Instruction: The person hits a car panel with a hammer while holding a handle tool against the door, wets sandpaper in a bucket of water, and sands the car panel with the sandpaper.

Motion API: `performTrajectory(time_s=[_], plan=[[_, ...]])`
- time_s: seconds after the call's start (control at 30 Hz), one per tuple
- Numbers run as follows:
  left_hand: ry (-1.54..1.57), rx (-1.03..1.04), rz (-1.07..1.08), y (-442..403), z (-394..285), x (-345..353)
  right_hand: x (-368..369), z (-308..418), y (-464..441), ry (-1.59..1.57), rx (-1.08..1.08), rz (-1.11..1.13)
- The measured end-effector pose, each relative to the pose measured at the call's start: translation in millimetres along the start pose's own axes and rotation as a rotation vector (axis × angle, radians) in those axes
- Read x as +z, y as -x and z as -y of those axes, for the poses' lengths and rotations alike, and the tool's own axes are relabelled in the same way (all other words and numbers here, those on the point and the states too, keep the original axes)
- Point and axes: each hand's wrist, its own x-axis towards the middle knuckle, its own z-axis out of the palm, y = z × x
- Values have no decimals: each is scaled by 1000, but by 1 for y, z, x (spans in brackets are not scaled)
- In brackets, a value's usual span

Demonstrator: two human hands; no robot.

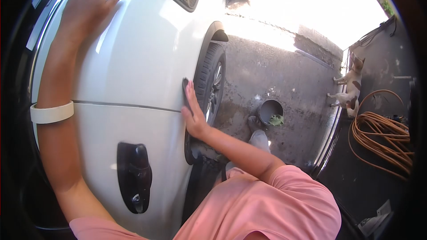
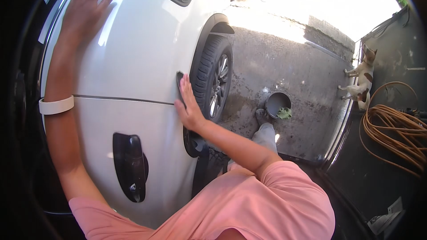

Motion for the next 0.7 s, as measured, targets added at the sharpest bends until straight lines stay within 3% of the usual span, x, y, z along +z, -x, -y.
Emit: performTrajectory(time_s=[0.13,0.27,0.37,0.53,0.7], plan=[[-34,-50,-22,12,-15,-6,21,21,57,-49,30,95],[-51,-44,5,5,-16,-4,12,30,45,-18,-126,196],[-83,-126,30,10,-32,-5,12,8,58,66,-87,178],[-145,-131,39,8,-25,0,13,40,44,-62,-105,155],[-149,-116,14,12,-29,-2,9,18,51,44,-55,133]])
